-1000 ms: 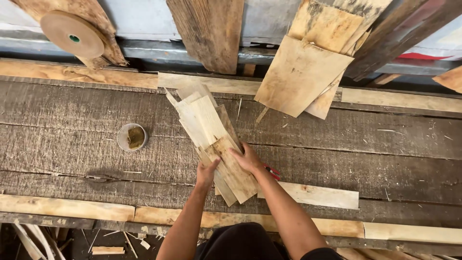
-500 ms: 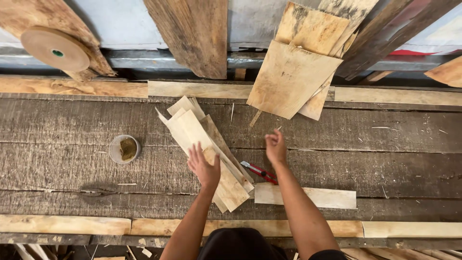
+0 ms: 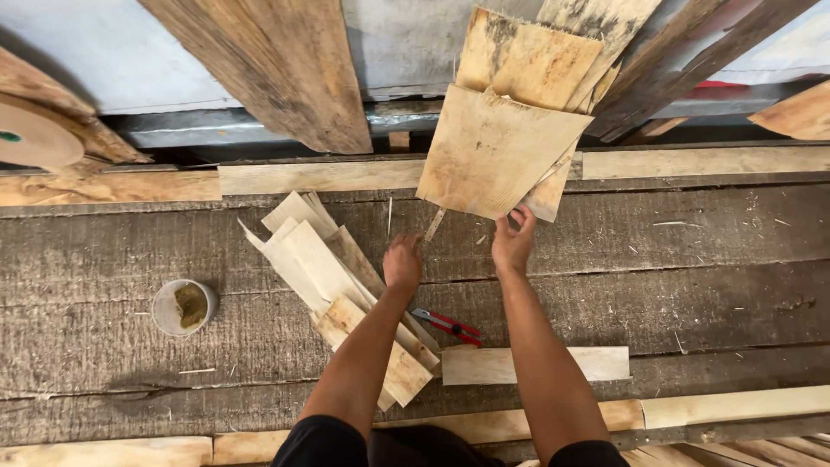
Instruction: The person is cutting and arranging thin wood veneer strips to create a flat wooden panel.
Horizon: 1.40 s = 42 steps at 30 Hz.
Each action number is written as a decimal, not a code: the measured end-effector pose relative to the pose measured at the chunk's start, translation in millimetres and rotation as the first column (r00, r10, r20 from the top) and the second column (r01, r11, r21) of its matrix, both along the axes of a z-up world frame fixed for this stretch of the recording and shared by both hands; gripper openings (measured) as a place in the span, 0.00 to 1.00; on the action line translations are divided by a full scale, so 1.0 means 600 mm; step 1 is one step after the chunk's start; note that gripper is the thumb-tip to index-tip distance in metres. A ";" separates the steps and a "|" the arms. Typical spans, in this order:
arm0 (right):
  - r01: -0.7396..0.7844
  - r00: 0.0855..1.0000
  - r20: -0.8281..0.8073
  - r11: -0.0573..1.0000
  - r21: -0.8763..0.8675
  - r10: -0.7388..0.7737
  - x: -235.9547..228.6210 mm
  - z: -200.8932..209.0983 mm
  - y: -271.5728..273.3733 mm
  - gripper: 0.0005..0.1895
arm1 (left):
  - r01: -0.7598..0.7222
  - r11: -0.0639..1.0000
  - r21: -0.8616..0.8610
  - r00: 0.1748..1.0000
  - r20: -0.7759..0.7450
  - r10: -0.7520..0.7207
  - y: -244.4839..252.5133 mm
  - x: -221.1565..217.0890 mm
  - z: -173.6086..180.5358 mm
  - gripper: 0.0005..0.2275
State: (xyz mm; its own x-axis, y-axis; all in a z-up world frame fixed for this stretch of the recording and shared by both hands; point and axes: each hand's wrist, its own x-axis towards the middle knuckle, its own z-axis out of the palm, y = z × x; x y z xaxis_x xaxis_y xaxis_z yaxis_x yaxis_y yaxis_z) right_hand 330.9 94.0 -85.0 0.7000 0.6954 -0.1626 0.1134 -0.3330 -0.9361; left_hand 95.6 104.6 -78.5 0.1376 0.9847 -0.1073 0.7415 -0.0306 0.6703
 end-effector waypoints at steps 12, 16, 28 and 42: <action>0.051 0.978 -0.209 0.982 0.180 -0.012 0.020 -0.035 0.020 0.23 | 0.158 0.986 0.046 0.970 -0.194 -0.146 0.044 0.019 -0.044 0.08; 0.078 0.973 -0.229 0.976 0.204 -0.030 0.013 -0.008 0.014 0.18 | 0.112 0.994 0.003 0.975 -0.195 -0.109 0.044 0.031 -0.035 0.13; -0.230 0.973 0.049 0.952 0.203 0.224 -0.010 0.001 -0.069 0.09 | -0.307 0.947 0.093 0.907 0.329 0.262 0.016 -0.039 0.063 0.32; -0.444 0.883 0.118 0.890 -0.099 0.454 -0.086 0.011 -0.027 0.11 | -0.522 0.800 -0.295 0.548 0.603 0.580 -0.068 -0.167 0.113 0.25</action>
State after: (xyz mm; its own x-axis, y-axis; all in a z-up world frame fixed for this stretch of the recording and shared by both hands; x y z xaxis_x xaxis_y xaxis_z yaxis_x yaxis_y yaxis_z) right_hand 279.3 77.6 -78.2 0.3337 0.9312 -0.1467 0.3885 -0.2777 -0.8786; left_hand -4.5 64.0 -10.6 -0.3686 0.8843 -0.2867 -0.0154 0.3026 0.9530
